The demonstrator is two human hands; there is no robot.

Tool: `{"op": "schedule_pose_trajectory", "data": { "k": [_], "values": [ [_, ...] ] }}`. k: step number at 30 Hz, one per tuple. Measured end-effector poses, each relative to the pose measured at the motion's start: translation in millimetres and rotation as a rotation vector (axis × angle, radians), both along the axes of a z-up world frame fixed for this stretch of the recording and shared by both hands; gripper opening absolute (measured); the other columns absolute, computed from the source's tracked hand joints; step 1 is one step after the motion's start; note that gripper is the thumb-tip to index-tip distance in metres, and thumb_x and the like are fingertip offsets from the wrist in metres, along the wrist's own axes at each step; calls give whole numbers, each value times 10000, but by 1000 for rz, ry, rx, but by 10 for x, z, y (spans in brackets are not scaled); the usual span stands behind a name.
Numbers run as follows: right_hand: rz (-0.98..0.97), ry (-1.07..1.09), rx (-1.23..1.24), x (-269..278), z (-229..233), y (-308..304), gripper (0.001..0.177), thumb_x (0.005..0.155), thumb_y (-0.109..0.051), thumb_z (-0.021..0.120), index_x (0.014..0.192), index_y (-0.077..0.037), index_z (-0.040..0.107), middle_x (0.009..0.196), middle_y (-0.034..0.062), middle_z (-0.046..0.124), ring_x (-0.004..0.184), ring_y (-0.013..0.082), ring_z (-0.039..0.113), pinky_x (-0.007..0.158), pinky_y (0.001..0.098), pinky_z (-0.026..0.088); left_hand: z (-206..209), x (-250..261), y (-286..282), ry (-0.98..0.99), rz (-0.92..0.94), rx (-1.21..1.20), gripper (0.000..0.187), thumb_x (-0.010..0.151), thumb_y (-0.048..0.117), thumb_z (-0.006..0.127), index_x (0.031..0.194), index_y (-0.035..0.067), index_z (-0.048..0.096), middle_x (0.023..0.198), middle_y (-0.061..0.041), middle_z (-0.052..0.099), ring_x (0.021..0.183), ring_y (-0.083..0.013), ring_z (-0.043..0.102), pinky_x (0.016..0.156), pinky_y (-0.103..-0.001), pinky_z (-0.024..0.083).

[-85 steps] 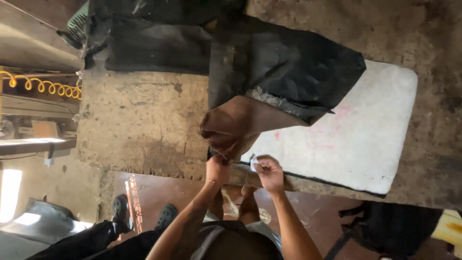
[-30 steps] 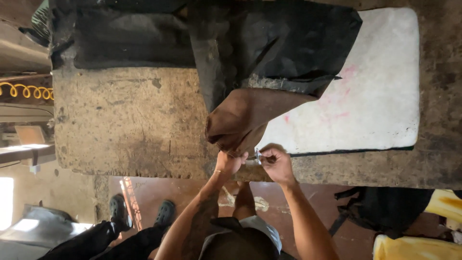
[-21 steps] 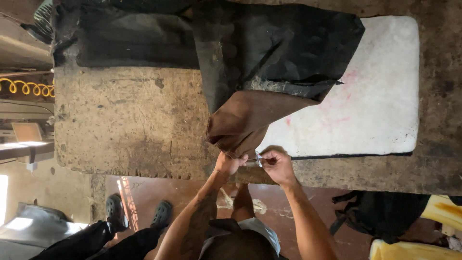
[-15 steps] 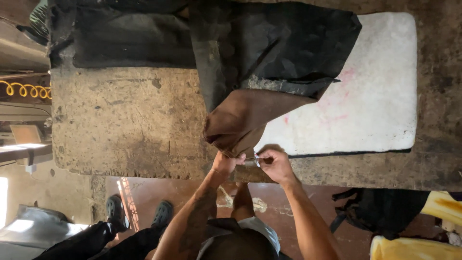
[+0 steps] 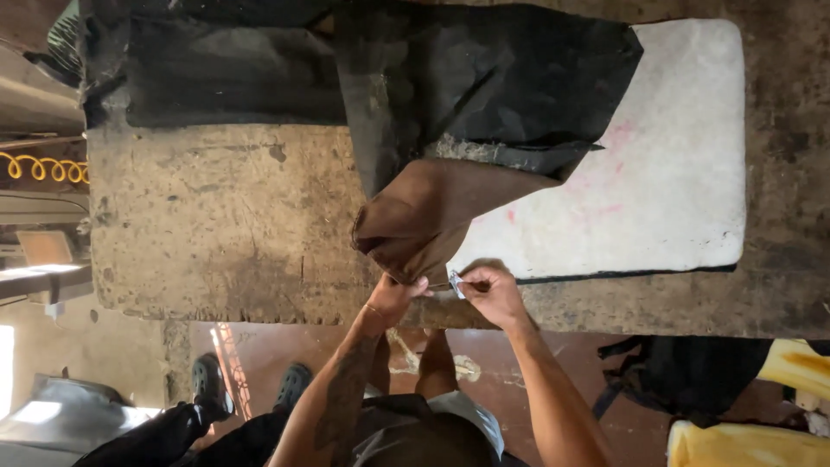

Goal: The person uses a white cloth to wipe and clean the edges and surfaces of a brown and black fabric item placed on a workbench. The person repeatedly folds and unfolds the fabric while wiping different sections with the cloth.

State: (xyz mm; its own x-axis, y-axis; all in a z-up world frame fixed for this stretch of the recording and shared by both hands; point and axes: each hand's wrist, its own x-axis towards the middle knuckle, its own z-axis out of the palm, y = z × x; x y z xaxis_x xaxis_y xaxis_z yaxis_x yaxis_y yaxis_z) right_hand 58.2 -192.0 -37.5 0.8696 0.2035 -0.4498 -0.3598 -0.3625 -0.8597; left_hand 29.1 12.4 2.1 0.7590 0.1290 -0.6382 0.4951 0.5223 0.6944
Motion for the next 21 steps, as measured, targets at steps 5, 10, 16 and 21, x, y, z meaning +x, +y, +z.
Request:
{"op": "schedule_pose_trajectory", "data": {
  "k": [5,10,16,21],
  "values": [
    [104,33,-67,3,21,1,123,765,-112,843,885,-135,823,873,142,793,904,271,760,838,406,584,-41,-19,-33,17,32,-7,285,750,-52,845,1022,-10,771,910,-134,727,738,-231,665,691,-431,590],
    [77,30,-69,36,-313,-162,153,759,-177,852,909,-167,825,892,109,792,908,259,753,840,381,582,-539,-96,130,63,-23,-27,159,813,20,780,696,36,673,575,-80,511,462,-154,482,470,-326,364],
    [-109,79,128,-26,-170,-59,152,789,-72,851,930,-78,797,803,78,747,767,134,670,721,297,567,-176,-98,161,-43,139,-218,89,814,-80,739,814,-3,694,630,-83,508,502,-169,504,551,-334,434],
    [-218,83,326,-78,-70,182,139,819,19,822,938,-12,757,759,58,691,696,89,623,636,237,553,-265,-194,204,48,38,-44,79,849,-9,768,917,31,768,734,-95,640,614,-157,597,604,-369,480]
  ]
}}
